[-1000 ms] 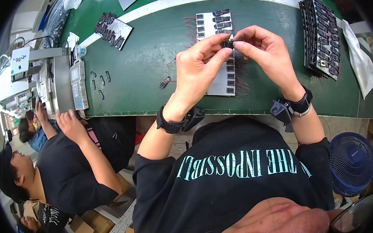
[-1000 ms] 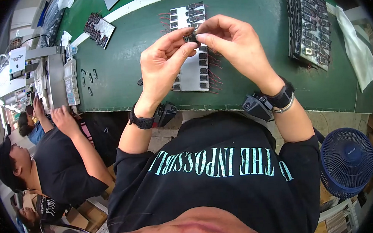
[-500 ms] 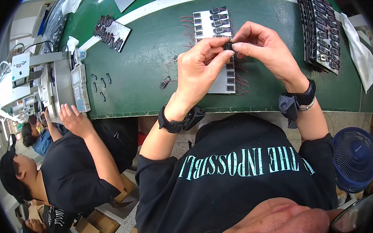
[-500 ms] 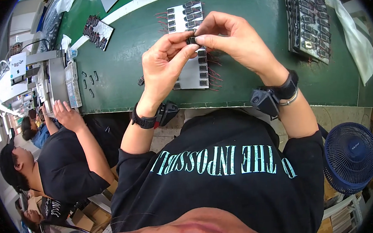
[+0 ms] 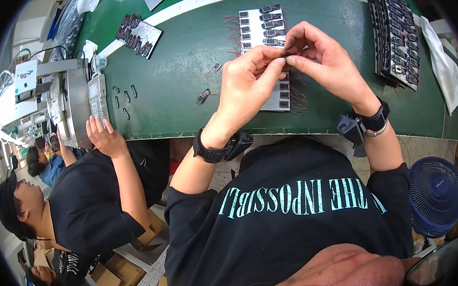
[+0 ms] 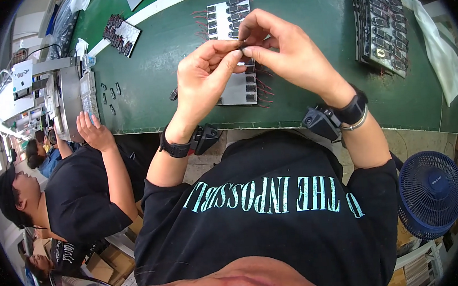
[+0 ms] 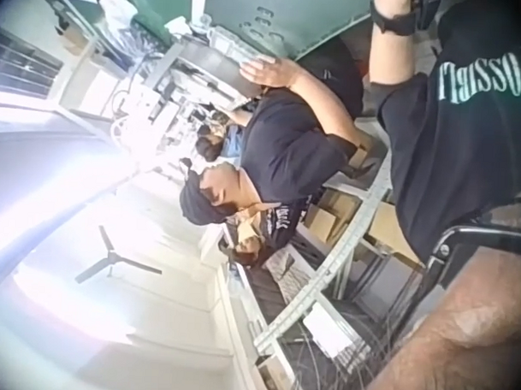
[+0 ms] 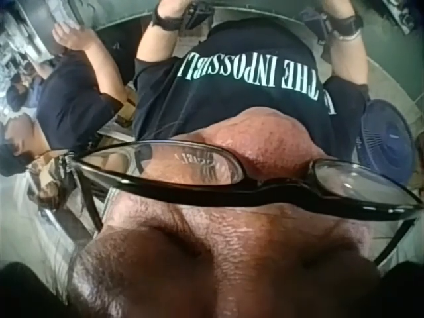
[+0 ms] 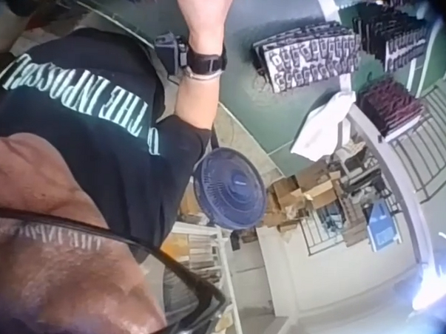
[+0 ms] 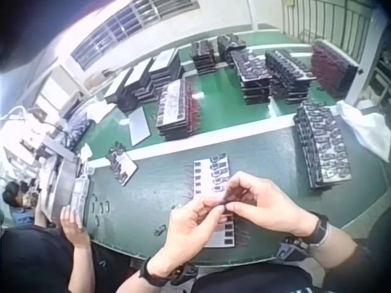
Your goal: The person picks up small electronic components and wires from a green table, joins them together, and places the assembled units onto a white strip. This process is repeated multiple times to fill the strip with a row of components.
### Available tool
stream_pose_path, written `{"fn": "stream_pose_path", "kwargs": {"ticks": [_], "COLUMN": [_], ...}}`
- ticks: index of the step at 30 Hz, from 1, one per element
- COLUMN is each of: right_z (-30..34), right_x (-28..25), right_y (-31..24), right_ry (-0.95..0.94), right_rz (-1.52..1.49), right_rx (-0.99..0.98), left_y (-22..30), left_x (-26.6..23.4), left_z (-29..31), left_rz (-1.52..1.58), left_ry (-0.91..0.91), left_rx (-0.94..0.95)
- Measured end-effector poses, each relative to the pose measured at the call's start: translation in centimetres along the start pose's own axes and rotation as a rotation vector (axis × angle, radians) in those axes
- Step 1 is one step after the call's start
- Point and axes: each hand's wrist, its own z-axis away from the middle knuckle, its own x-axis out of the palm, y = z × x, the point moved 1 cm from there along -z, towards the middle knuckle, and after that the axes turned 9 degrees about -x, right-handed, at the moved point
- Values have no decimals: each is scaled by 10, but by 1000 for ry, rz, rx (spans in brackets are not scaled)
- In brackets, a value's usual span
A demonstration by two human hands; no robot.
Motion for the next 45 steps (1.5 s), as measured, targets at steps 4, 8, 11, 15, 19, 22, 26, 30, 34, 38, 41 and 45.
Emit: {"fn": "stream_pose_path", "kwargs": {"ticks": [4, 8, 11, 15, 19, 22, 26, 30, 34, 38, 41, 45], "right_z": [-2, 0, 3, 6, 5, 5, 4, 3, 1, 1, 0, 5], "right_x": [5, 0, 9, 13, 16, 13, -12, -36, -32, -30, -30, -33], "right_y": [-12, -11, -1, 4, 7, 11, -1, -21, -20, -14, -20, -14], "right_ry": [60, 173, 85, 49, 49, 43, 103, 314, 326, 270, 266, 327], "right_rz": [-137, 433, 733, 890, 886, 880, 764, 550, 517, 477, 486, 411], "right_rx": [5, -129, -233, -304, -292, -279, -154, -48, -30, -45, -19, -75], "left_y": [10, 14, 13, 11, 5, 0, -3, -5, -9, -16, -14, -7], "left_x": [-4, -32, -44, -48, -44, -38, -30, -18, -16, -23, -19, -61], "left_z": [4, -3, -7, -9, -13, -18, -20, -23, -30, -29, -30, -24], "left_rz": [113, 184, 211, 180, -30, -312, -463, -736, -872, -900, -854, -834], "left_ry": [16, 101, 178, 257, 227, 191, 118, 107, 165, 237, 349, 502], "left_rx": [-24, -21, -18, 12, 52, 105, -9, 156, 311, 430, 544, 562]}}
